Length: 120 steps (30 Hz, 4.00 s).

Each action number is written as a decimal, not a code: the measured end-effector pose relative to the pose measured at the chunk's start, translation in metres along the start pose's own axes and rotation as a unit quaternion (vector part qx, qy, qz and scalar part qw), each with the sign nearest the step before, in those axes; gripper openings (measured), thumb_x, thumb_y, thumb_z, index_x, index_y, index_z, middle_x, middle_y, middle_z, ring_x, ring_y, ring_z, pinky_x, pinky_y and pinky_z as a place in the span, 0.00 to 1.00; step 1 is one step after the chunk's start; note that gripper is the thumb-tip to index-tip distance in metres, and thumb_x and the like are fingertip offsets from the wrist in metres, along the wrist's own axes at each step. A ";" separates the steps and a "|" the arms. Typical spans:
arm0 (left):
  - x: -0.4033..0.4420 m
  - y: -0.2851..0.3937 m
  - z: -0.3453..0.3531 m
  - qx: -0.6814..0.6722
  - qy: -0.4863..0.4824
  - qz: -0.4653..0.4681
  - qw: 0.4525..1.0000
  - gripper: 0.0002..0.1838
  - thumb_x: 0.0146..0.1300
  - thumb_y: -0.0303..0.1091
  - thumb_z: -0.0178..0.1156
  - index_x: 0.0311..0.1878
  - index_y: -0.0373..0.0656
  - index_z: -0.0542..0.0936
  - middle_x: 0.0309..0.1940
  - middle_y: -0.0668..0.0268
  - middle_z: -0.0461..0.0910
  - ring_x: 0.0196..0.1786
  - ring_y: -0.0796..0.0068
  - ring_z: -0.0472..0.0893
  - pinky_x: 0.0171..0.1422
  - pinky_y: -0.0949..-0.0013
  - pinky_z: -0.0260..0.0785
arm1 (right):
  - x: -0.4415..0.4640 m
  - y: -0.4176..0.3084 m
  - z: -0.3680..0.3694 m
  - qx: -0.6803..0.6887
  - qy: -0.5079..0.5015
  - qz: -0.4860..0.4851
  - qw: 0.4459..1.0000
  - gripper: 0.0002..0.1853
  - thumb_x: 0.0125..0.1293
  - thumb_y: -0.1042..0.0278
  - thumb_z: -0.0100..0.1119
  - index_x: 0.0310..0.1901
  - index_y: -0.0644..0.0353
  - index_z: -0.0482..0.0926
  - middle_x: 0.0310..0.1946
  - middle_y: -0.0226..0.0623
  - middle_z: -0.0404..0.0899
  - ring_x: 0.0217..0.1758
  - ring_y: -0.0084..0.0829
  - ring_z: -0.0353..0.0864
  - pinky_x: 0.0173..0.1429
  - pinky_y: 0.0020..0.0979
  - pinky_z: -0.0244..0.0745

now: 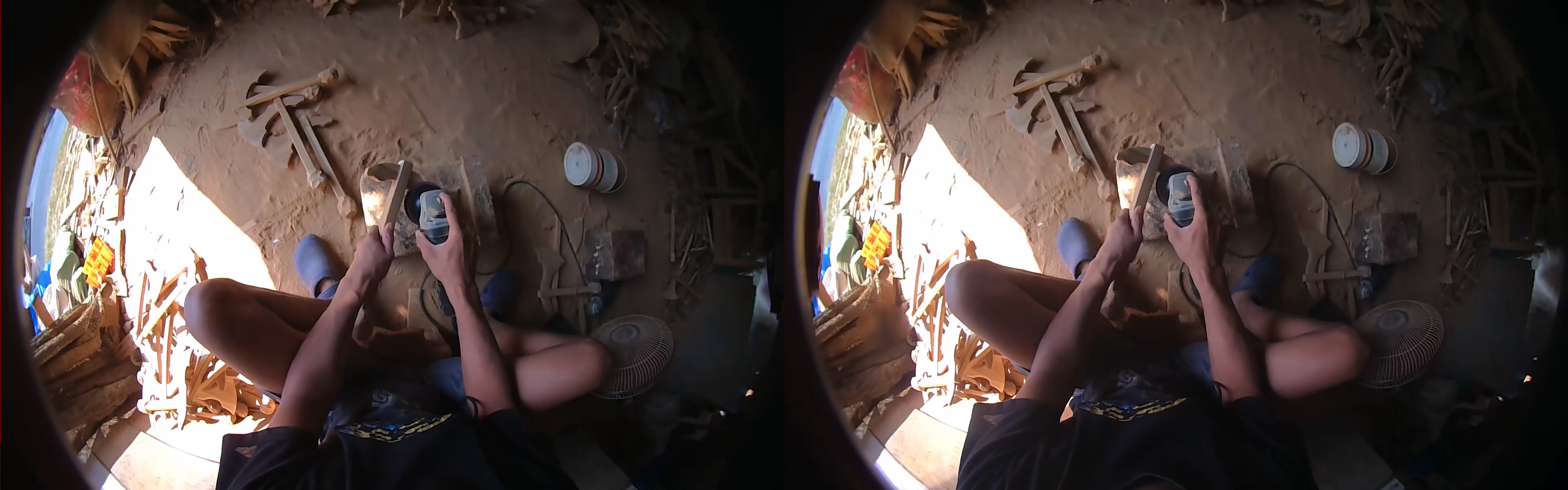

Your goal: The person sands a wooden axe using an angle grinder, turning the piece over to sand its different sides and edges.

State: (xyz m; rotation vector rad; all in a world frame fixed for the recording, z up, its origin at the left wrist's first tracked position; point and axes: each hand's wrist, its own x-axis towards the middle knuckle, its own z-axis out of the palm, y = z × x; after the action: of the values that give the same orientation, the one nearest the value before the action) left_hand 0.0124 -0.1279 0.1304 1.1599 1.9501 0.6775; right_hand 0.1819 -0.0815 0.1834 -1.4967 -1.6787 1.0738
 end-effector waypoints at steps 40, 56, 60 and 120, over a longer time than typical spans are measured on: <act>-0.003 0.005 -0.003 0.007 -0.018 -0.014 1.000 0.31 0.84 0.55 0.50 0.53 0.27 0.79 0.37 0.28 0.84 0.48 0.25 0.85 0.54 0.35 0.77 | 0.003 0.000 -0.003 0.003 -0.012 -0.015 1.000 0.46 0.62 0.72 0.72 0.82 0.60 0.61 0.74 0.55 0.74 0.77 0.45 0.76 0.78 0.39 0.70; 0.004 -0.009 0.007 0.012 -0.010 0.005 1.000 0.29 0.84 0.53 0.51 0.52 0.28 0.78 0.35 0.30 0.84 0.45 0.25 0.84 0.51 0.36 0.77 | -0.026 -0.021 -0.029 -0.037 -0.010 0.106 0.994 0.46 0.58 0.70 0.75 0.79 0.59 0.66 0.65 0.53 0.82 0.68 0.43 0.84 0.72 0.39 0.76; 0.008 -0.003 -0.001 0.007 -0.030 -0.019 0.999 0.29 0.83 0.54 0.52 0.50 0.28 0.77 0.32 0.32 0.83 0.41 0.26 0.85 0.48 0.37 0.78 | -0.036 0.003 -0.035 -0.037 -0.006 0.085 0.996 0.46 0.58 0.71 0.74 0.79 0.62 0.66 0.64 0.52 0.82 0.67 0.41 0.83 0.73 0.38 0.75; 0.026 0.015 0.056 0.294 -0.040 0.338 0.893 0.25 0.78 0.59 0.50 0.71 0.71 0.83 0.82 0.58 0.64 0.84 0.48 0.57 0.86 0.42 0.45 | -0.057 0.028 -0.084 -0.263 0.029 0.164 0.950 0.47 0.62 0.56 0.73 0.82 0.38 0.62 0.44 0.60 0.89 0.44 0.64 0.88 0.49 0.59 0.83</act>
State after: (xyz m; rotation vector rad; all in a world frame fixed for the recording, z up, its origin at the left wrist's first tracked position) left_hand 0.0575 -0.0942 0.1008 2.2606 1.7031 0.3499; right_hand 0.2763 -0.1242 0.2007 -2.1856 -1.8009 0.7540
